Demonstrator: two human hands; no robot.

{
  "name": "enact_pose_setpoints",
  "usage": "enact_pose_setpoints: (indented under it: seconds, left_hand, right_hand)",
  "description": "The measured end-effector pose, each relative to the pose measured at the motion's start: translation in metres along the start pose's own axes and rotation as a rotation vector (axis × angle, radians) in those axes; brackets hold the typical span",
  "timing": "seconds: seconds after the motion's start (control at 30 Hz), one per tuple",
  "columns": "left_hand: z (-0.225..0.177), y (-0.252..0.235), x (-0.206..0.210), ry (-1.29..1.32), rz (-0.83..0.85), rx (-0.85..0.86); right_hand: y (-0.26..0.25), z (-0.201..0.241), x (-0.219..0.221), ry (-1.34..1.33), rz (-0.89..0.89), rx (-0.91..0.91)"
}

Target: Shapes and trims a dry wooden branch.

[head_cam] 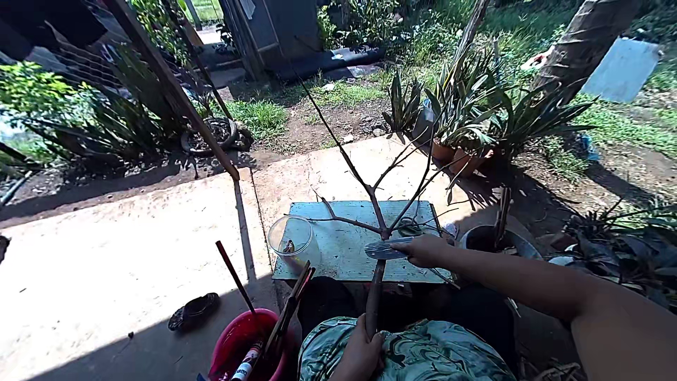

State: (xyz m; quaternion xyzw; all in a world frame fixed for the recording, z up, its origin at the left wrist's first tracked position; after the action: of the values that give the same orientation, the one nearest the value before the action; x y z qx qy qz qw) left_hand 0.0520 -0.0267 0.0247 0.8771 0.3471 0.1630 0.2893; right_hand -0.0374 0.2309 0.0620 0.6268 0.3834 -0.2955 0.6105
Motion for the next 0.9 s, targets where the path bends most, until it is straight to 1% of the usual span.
enact_pose_setpoints:
  seconds: [0.1, 0.13, 0.17, 0.2, 0.23, 0.33, 0.4, 0.43, 0.5, 0.57, 0.6, 0.67, 0.77, 0.9]
  left_hand:
    - [0.002, 0.001, 0.001, -0.012, -0.003, -0.013]
    - [0.002, 0.001, 0.002, -0.027, -0.005, -0.016]
    - [0.002, 0.001, 0.002, -0.038, -0.007, -0.014]
    - [0.001, 0.001, 0.003, -0.042, -0.007, -0.015]
    - [0.002, 0.001, 0.003, -0.037, -0.003, -0.017]
    - [0.004, 0.005, 0.005, -0.04, -0.006, -0.031]
    - [0.003, 0.006, 0.001, -0.135, -0.014, -0.014]
    - [0.001, 0.003, -0.002, -0.213, -0.016, 0.014]
    - [0.0, -0.002, -0.007, -0.362, -0.014, 0.072]
    - [0.001, -0.004, -0.008, -0.409, 0.012, 0.057]
    - [0.001, -0.005, -0.006, -0.386, 0.016, 0.04]
    - [0.004, -0.004, 0.002, -0.304, 0.007, 0.004]
    - [0.008, -0.008, 0.013, -0.23, 0.014, -0.006]
    - [0.009, -0.011, 0.017, -0.179, -0.038, 0.022]
  right_hand:
    - [0.033, 0.064, 0.007, -0.028, 0.028, -0.213]
    - [0.044, 0.081, 0.006, -0.046, 0.034, -0.279]
    - [0.05, 0.089, 0.006, -0.062, 0.03, -0.316]
    - [0.049, 0.087, 0.007, -0.072, 0.014, -0.313]
    - [0.042, 0.075, 0.01, -0.073, -0.008, -0.268]
    - [0.008, 0.007, 0.023, -0.048, -0.062, -0.019]
    - [0.0, -0.016, 0.027, -0.082, -0.09, 0.059]
    - [0.003, -0.017, 0.024, -0.151, -0.117, 0.068]
    - [0.01, -0.019, 0.023, -0.42, -0.202, 0.093]
    - [0.01, -0.031, 0.022, -0.68, -0.296, 0.118]
    - [0.009, -0.04, 0.018, -0.739, -0.309, 0.141]
    - [0.008, -0.06, 0.003, -0.659, -0.306, 0.21]
    - [0.007, -0.07, -0.027, -0.375, -0.302, 0.323]
    - [-0.009, -0.052, -0.049, -0.13, -0.27, 0.272]
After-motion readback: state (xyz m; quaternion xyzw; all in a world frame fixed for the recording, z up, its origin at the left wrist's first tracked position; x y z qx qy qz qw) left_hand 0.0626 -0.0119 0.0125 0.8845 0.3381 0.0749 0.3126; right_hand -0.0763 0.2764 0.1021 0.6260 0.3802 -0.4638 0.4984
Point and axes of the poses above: each hand's wrist, its own y-axis away from the middle knuckle, its own x-axis out of the palm, z = x × y, the point moved 9 cm from there along -y, towards the middle knuckle, and after that the axes turned 9 degrees about y, right-handed, at the moved point
